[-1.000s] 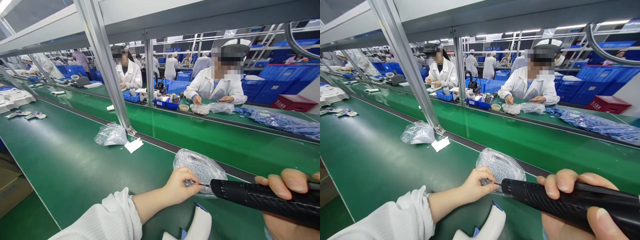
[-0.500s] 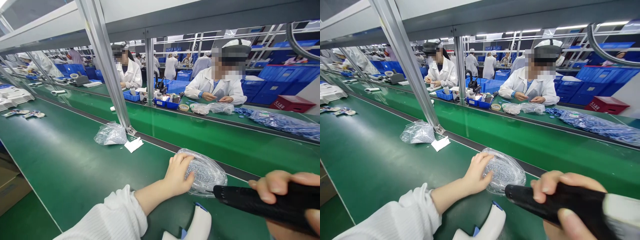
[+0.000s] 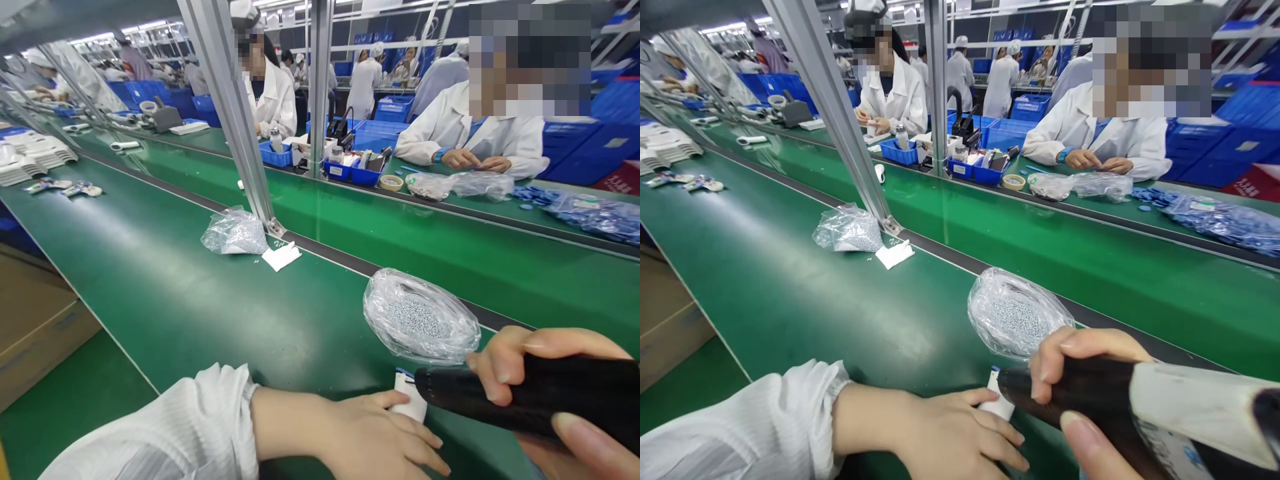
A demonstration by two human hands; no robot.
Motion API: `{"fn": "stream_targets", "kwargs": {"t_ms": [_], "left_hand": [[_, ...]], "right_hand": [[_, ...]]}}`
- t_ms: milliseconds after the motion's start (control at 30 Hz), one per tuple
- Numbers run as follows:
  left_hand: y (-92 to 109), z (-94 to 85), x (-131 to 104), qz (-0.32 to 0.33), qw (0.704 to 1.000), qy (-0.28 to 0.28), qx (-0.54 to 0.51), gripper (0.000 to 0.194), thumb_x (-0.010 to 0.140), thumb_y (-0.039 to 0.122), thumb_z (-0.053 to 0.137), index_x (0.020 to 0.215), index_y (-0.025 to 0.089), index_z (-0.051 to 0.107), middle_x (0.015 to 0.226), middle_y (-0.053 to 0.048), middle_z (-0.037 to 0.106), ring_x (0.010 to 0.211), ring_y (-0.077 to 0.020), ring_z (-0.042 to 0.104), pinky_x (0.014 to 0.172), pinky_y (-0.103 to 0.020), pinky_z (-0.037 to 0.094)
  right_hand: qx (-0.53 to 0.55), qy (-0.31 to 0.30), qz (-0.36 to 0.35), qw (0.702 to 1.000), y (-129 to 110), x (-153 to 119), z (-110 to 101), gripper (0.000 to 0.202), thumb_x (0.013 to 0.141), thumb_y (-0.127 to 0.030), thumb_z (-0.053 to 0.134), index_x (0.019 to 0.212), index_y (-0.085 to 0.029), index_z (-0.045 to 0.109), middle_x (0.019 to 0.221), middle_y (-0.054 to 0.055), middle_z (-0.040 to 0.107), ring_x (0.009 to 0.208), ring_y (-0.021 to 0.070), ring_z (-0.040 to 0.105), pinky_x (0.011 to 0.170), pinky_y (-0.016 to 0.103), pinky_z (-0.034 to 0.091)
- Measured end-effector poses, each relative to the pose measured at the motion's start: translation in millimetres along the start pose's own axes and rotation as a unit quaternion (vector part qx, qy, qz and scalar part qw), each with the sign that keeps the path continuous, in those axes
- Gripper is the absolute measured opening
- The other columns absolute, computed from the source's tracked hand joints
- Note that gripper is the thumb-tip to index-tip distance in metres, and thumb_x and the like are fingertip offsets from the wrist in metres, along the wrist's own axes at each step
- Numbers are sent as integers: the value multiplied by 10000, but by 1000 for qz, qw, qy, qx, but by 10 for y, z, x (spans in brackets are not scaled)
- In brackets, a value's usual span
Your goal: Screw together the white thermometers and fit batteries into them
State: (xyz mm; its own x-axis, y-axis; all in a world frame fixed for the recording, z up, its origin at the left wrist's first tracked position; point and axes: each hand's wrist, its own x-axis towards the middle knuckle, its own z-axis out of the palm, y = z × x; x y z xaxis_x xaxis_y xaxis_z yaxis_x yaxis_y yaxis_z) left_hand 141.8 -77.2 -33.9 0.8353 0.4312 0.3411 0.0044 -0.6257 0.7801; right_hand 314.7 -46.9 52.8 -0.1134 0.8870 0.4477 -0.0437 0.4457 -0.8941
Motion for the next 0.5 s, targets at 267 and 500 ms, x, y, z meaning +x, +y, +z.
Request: {"fn": "stream_targets", "kwargs": {"t_ms": [267, 500], "left_hand": [[8, 54, 24, 34, 996, -22, 83, 319, 857, 337, 348, 689, 255, 607, 975, -75, 664, 1083, -256, 562, 1044, -473, 256], [28, 32, 29, 33, 997, -20, 72, 229, 795, 250, 451, 611, 255, 588, 926, -51, 667, 1080, -264, 563, 1051, -480, 250]], "right_hand": [[3, 34, -25, 999, 114, 27, -30, 271, 713, -361, 612, 938, -221, 553, 667, 38, 471, 485, 186, 428, 387, 301, 366], [8, 160, 82, 984, 173, 28, -34, 345, 582, -461, 680, 840, -268, 554, 675, 24, 443, 539, 209, 461, 452, 348, 406]]}}
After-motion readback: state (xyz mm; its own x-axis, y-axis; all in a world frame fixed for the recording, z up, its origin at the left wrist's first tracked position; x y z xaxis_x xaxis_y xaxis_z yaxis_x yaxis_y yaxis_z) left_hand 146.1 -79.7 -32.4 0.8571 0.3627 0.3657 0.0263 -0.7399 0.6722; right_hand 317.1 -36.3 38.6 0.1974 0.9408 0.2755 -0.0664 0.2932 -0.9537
